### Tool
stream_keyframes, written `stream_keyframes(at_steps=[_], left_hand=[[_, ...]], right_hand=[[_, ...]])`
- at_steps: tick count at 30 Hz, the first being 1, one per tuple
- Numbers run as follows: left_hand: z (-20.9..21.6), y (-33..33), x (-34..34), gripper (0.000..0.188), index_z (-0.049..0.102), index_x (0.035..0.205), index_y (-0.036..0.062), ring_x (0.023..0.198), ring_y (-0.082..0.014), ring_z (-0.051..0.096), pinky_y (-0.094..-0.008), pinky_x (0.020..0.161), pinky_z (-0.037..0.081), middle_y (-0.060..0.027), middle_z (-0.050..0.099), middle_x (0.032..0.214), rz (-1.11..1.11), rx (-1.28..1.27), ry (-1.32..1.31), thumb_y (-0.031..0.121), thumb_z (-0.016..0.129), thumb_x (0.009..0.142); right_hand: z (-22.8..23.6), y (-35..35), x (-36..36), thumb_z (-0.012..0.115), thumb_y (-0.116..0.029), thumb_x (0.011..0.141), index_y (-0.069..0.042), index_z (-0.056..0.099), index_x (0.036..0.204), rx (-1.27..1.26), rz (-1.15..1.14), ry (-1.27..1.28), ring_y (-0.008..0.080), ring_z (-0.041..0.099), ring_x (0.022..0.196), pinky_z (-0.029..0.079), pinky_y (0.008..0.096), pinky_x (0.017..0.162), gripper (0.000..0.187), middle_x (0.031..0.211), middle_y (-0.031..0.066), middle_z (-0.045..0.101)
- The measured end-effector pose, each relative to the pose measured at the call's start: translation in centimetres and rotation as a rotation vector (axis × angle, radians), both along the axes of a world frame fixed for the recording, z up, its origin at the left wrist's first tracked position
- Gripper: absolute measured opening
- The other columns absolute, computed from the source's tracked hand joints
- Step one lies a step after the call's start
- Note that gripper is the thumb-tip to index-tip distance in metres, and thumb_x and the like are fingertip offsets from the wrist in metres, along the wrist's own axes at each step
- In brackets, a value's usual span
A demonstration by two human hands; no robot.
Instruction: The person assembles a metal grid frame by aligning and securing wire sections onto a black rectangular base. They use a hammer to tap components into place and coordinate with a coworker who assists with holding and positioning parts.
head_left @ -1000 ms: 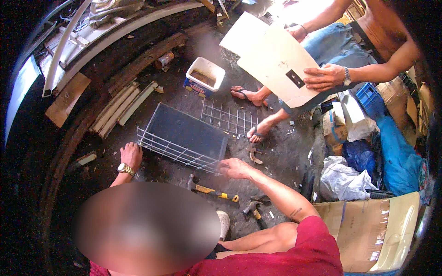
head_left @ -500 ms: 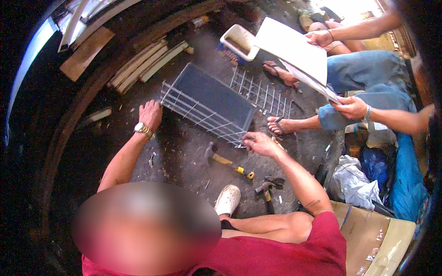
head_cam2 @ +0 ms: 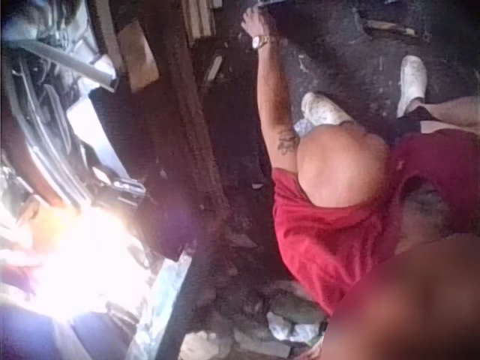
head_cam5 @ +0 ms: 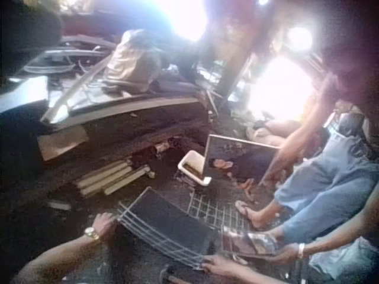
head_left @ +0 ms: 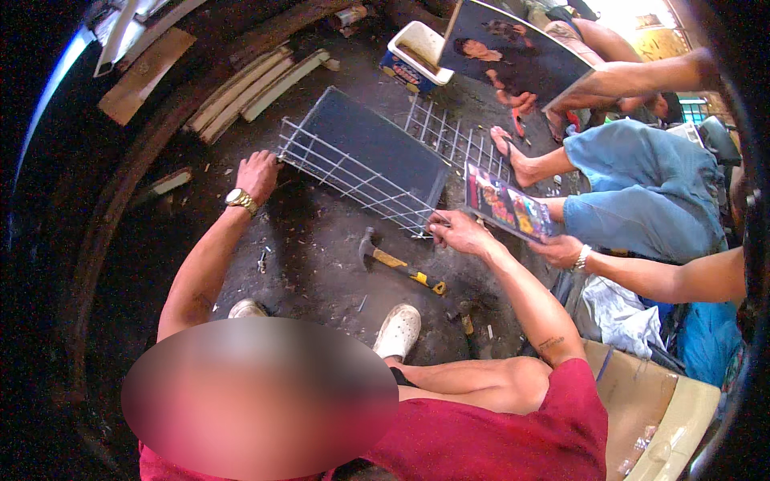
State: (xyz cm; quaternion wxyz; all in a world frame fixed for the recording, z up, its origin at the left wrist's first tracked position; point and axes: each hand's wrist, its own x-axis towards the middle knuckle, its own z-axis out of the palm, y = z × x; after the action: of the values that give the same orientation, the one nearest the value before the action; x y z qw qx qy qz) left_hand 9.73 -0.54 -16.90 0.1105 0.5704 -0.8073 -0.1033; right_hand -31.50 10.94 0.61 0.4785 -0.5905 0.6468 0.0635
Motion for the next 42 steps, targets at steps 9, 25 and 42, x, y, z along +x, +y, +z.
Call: stream_keyframes(at_steps=[9,25,42], left_hand=[[-1.4,0.3,0.0,0.017,0.060,0.099,0.0075,0.104,-0.0291,0.057,-0.0450,0.084,0.044,-0.0101,0.061,0.105,0.035,-0.089,0.019,0.022,0.056,0.091],[-0.6,0.5,0.2,0.019,0.059,0.102,0.0079,0.106,-0.0279,0.057,-0.0464,0.087,0.043,-0.0100,0.060,0.105,-0.010,-0.067,0.016,0.010,0.052,0.084],[0.3,0.8,-0.1,0.018,0.061,0.101,0.0088,0.103,-0.0255,0.058,-0.0436,0.085,0.042,-0.0089,0.061,0.104,0.008,0.006,0.082,0.010,0.056,0.084]], right_hand=[[0.5,-0.3,0.3,0.055,-0.019,0.096,-0.002,0.064,0.104,-0.015,0.017,0.043,0.0140,0.063,0.066,0.051,0.0308,0.063,0.021,0.074,0.0057,0.065],[0.1,-0.1,-0.1,0.055,-0.022,0.095,-0.003,0.064,0.101,0.030,-0.057,-0.002,0.0158,0.062,0.066,0.050,0.0329,0.061,0.021,0.075,0.0059,0.066],[0.3,-0.3,-0.4,0.051,-0.012,0.098,0.001,0.062,0.101,-0.027,0.049,-0.008,0.0127,0.060,0.072,0.048,0.0267,0.069,0.017,0.076,0.0044,0.063]])
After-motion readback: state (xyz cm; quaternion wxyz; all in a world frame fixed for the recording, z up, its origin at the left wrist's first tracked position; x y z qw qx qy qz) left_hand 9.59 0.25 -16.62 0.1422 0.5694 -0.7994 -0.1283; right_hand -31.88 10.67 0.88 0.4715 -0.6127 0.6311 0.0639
